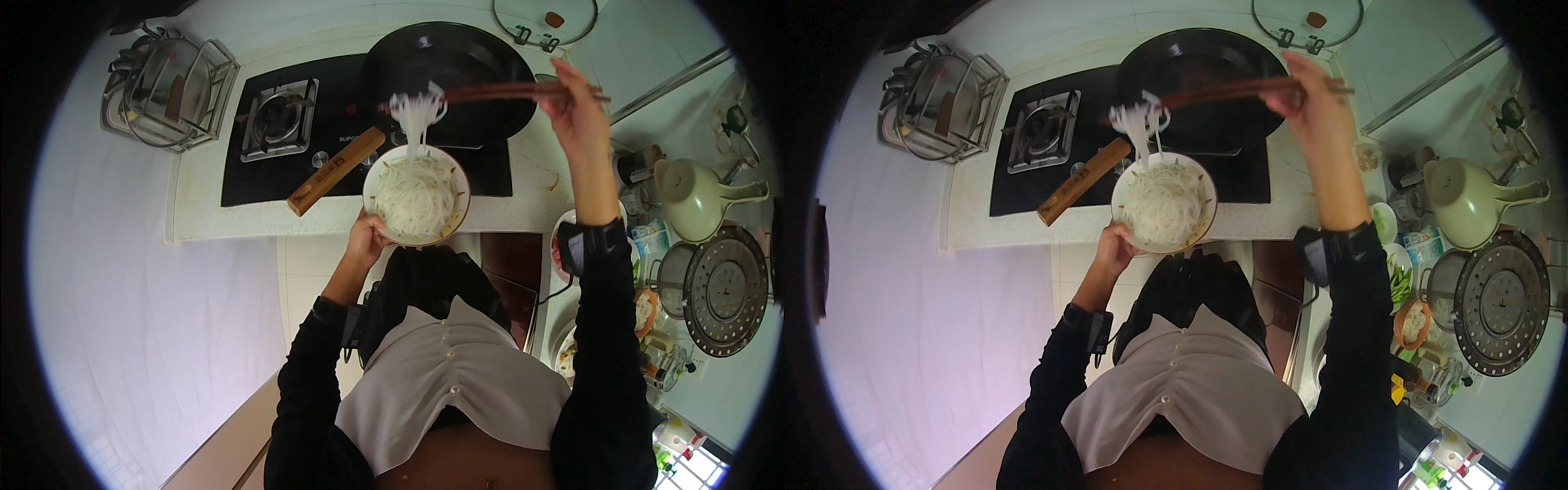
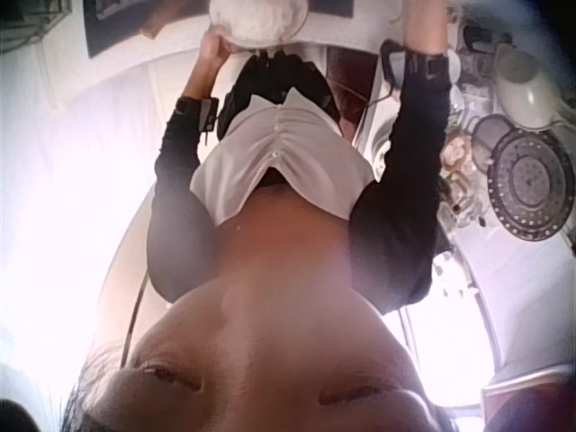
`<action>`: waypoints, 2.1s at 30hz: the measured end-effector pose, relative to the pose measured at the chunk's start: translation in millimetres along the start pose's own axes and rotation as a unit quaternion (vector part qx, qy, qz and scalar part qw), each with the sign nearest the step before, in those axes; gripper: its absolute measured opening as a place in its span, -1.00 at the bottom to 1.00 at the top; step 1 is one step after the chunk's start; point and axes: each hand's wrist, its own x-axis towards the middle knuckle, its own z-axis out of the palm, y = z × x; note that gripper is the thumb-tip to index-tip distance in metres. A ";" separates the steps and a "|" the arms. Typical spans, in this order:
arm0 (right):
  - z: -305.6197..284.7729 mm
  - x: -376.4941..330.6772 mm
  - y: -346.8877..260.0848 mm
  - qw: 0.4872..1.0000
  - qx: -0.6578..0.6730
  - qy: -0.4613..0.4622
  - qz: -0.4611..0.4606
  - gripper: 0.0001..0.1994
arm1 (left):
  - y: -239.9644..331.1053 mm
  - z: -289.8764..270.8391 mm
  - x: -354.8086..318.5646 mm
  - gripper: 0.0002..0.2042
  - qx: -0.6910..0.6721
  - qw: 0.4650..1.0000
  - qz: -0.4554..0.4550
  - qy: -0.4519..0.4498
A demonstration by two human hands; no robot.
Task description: The person assembles a noodle bowl by adding cooked noodles, sliced meat, vegetables, chili paste, and soy sauce from separate containers. They use chopsticks to transfer ingredients and a ladle to add broth, then place the finished bowl on the counter.
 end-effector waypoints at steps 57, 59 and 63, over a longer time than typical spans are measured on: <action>-2.7 6.7 -10.8 0.955 -0.260 -0.141 0.014 -0.70 | -0.9 18.0 -5.0 -0.41 0.010 0.999 0.008 0.033; -17.5 22.2 -16.1 0.956 -0.289 -0.049 0.010 -0.68 | 0.4 17.8 -5.6 -0.40 0.008 1.000 0.010 0.018; -62.9 86.4 -8.6 0.943 -0.326 0.063 -0.007 -0.67 | 0.6 19.7 -9.2 -0.40 0.005 0.999 0.014 0.043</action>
